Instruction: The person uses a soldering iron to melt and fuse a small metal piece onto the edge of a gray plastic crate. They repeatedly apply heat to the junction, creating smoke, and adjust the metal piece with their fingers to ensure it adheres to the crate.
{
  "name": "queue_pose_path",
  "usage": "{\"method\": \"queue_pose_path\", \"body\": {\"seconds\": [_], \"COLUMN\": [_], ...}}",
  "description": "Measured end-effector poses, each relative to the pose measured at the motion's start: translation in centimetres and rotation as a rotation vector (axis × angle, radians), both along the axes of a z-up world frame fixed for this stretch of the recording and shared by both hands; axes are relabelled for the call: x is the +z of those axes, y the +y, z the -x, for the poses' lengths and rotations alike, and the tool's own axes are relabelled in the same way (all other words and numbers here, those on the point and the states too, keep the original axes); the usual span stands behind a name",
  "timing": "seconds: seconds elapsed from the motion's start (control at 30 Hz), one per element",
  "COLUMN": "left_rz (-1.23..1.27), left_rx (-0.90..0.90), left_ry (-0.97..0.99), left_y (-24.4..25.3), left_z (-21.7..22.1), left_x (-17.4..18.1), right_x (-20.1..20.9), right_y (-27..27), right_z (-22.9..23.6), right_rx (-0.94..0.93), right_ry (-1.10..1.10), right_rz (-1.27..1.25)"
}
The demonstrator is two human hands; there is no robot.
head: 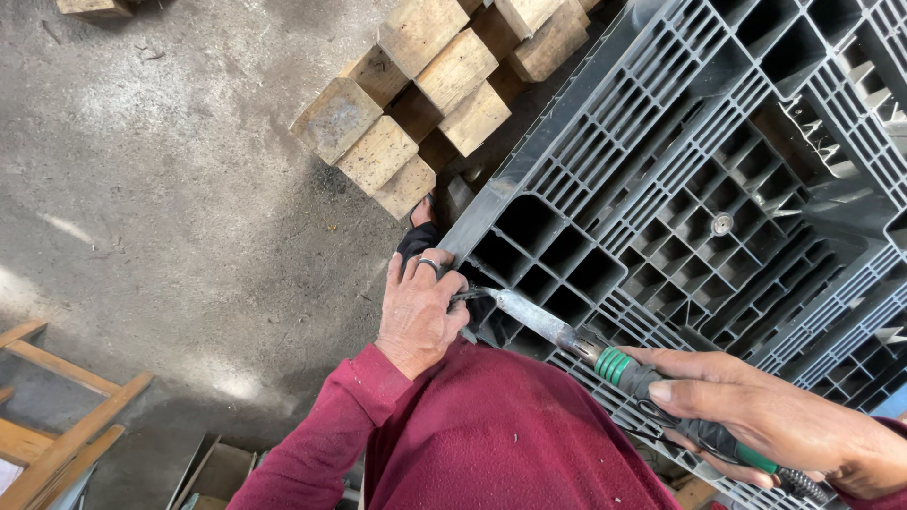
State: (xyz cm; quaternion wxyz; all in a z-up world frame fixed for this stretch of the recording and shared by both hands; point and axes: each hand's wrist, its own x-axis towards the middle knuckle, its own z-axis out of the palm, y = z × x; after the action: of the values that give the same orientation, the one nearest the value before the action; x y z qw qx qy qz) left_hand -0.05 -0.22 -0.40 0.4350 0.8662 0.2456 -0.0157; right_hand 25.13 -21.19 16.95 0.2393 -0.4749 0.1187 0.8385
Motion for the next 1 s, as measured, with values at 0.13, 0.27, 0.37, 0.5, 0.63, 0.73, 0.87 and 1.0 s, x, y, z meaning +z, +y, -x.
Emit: {"method": "queue_pose_path", "body": {"seconds": [0.13,0.27,0.37,0.5,0.63,0.73,0.87,1.0], "left_rz": [0.004,0.012,0.01,0.004,0.016,0.025,0.0,-0.008], "left_rx": [-0.002,0.01,0.007,-0.004,-0.024,-0.031,-0.044,-0.039], "left_ry": [-0.003,-0.008,-0.013,-0.013,0.018,0.01,-0.011,-0.006], "left_y": [0.13,0.14,0.18,0.25,0.45,0.65,0.74,0.74], "left_z": [-0.01,-0.03,-0.08,-0.07,-0.2,-0.22,-0.16,-0.2], "left_x": [0.08,0.18,0.19,0.26,0.36,0.53,0.8,0.89], "right_x": [0.17,0.19,0.22,0.49,0.4,0.36,0.25,0.12], "right_y": [0.18,0.3,0.5,0.62,0.68,0.56,0.28,0.48], "right_z": [0.03,0.18,0.18,0.2,0.26,0.26,0.26,0.62], "right_rx": [0.002,0.001,0.045,0.045,0.044,0.061,0.181,0.331], "right_ry": [0.006,0.001,-0.031,-0.027,-0.028,-0.04,-0.13,-0.186], "right_rz": [-0.009,-0.029,-0.024,-0.028,-0.032,-0.035,-0.048,-0.032]}}
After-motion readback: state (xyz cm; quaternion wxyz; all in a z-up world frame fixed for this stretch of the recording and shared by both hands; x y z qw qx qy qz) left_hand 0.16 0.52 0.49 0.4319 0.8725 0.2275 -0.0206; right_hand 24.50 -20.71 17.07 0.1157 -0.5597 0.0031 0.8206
